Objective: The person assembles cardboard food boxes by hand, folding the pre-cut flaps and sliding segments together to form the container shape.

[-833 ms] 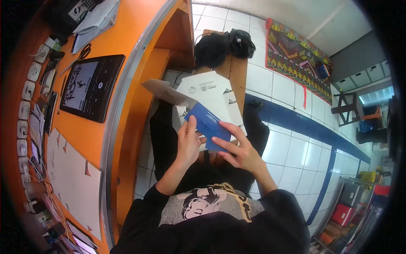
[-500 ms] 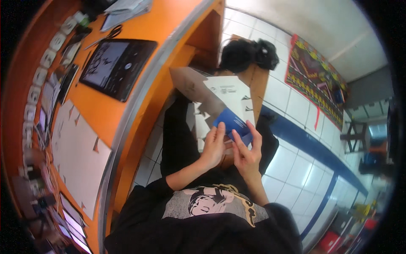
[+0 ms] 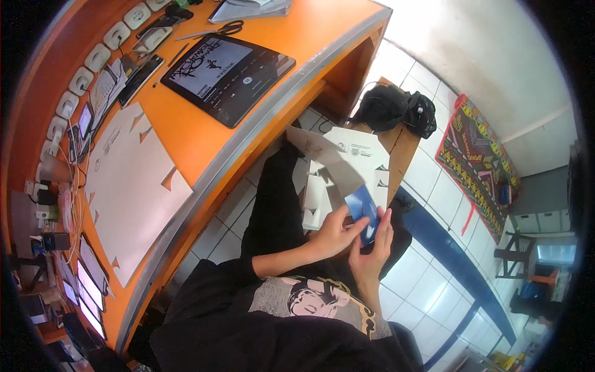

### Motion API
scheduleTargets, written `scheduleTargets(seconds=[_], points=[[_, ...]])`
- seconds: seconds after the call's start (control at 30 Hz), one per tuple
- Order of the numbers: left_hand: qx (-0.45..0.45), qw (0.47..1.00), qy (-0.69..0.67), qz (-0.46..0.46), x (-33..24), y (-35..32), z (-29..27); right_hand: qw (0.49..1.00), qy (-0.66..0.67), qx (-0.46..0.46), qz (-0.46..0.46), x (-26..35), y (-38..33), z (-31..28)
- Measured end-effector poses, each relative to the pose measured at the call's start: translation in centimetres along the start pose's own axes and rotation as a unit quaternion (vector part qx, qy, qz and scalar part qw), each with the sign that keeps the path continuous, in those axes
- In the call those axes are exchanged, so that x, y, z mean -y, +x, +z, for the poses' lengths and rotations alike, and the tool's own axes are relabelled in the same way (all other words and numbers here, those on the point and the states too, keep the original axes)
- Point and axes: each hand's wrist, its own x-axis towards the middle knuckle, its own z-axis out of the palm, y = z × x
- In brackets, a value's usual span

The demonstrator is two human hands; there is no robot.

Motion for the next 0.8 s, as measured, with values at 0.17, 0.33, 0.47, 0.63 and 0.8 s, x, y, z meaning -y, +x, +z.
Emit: scheduleTargets(seconds=[0.17,0.33,0.47,0.63,0.8], points=[[0.311,0.909,0.161,-0.227,-6.4,-0.3,-3.8,0.954,0.271,0.09,0.094,-1.6,0.0,-2.6],[0.467,0.861,0.144,-0.14,-4.8,-2.9,-5.8,0.96,0.152,0.231,0.052,-1.7,1.5,-4.1],[0.443,0.866,0.041,-0.228,-1.0,-4.1,-6.2,0.94,0.08,0.33,0.026,-0.2,1.9,-4.3],[0.465,0.824,0.014,-0.324,-0.8,-4.3,-6.2,0.929,0.028,0.365,-0.046,0.7,2.4,-4.6],[0.457,0.852,-0.017,-0.256,-1.9,-4.9,-5.8,0.863,0.058,0.493,-0.091,-1.0,1.7,-5.1]])
